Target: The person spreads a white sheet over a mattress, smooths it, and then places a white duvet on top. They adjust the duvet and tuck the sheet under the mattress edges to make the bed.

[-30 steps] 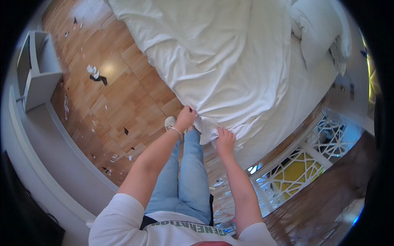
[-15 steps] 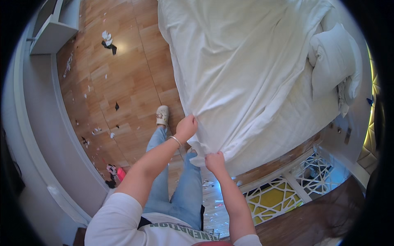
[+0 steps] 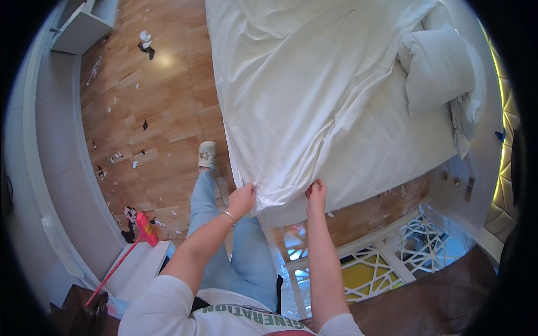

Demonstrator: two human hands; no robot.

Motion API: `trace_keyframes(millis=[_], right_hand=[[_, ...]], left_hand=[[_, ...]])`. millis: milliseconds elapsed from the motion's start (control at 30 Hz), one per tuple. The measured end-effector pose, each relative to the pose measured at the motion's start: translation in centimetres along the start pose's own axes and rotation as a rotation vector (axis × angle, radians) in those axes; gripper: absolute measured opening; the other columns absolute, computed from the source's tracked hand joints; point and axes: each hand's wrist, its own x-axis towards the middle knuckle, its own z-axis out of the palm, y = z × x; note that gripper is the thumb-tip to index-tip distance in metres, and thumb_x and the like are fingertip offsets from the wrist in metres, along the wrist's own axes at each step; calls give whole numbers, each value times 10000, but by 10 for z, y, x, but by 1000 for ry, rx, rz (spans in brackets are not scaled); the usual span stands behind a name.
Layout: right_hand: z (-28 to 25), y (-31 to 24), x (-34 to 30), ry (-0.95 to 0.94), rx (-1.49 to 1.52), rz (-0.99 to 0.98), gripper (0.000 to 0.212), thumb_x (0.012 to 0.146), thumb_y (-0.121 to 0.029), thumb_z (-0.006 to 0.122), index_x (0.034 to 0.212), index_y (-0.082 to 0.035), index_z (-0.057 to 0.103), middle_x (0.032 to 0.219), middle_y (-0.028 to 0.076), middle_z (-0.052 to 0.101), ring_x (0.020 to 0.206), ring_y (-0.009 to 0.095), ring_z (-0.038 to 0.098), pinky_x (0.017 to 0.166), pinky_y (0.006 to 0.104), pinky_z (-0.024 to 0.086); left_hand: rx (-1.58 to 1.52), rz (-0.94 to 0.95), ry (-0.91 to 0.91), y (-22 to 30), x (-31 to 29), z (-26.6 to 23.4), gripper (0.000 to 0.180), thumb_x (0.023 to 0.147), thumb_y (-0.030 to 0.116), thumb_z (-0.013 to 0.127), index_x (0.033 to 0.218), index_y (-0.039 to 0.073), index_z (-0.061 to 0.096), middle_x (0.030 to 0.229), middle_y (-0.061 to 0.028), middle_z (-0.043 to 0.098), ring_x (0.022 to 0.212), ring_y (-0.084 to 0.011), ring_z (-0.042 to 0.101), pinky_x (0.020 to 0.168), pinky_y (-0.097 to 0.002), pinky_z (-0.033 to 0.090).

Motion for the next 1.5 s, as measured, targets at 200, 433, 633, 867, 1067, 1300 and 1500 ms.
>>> trace_keyframes(millis=[200, 433, 633, 867, 1067, 1300, 1500], right_hand=[[39, -1, 44, -853, 678, 353, 253, 876, -253, 509, 1052, -71, 496, 906, 55, 552, 768, 133, 537, 665, 268, 456], [54, -29, 25, -466, 568, 193, 330, 862, -252, 460, 1111, -42, 517, 1090, 94, 568, 1006, 228, 541, 861, 391, 450], [-17, -22, -7, -420, 721, 130, 425, 888, -310, 379, 1199, -29, 451, 1201, 108, 505, 1082, 268, 497, 926, 405, 409], [-57, -14, -28, -267, 552, 111, 410, 893, -272, 442, 1219, -23, 424, 1220, 100, 478, 1112, 262, 453, 944, 392, 378], [-46, -5, -56, -183, 138, -260, 396, 862, -168, 517, 1200, 16, 424, 1139, 138, 522, 1002, 224, 510, 866, 330, 405], [-32, 30, -76, -246, -230, -470, 366, 817, -187, 572, 1079, 46, 466, 981, 154, 589, 896, 225, 548, 803, 324, 420], [-53, 58, -115, -928, -589, -873, 369, 785, -151, 545, 1117, -11, 469, 1078, 221, 540, 1006, 343, 518, 840, 398, 406]], left_hand=[[73, -210, 131, -40, -14, 0, 236, 764, 166, 475, 945, 17, 450, 807, -241, 596, 774, -392, 583, 686, -458, 457], [54, -136, 301, -52, -40, -8, 439, 821, 410, 474, 1049, 36, 447, 782, -228, 607, 743, -392, 587, 645, -468, 460], [248, 131, 150, -42, -69, -1, 633, 773, 598, 445, 1116, 67, 492, 750, -176, 623, 710, -337, 612, 589, -425, 472], [418, -9, 171, -62, -61, 13, 618, 754, 601, 473, 959, 25, 568, 747, -155, 632, 703, -306, 626, 588, -411, 489], [396, -159, 252, -101, -66, 5, 378, 737, 343, 586, 998, 73, 542, 901, -191, 604, 811, -321, 609, 693, -440, 459], [275, 333, 651, 4, -89, 60, 572, 738, 199, 588, 1248, 38, 385, 1200, -239, 408, 1095, -342, 432, 892, -422, 372], [-277, 589, 726, 126, -81, 75, 511, 775, 213, 571, 1214, 25, 389, 1176, -230, 416, 1100, -370, 406, 913, -430, 338]])
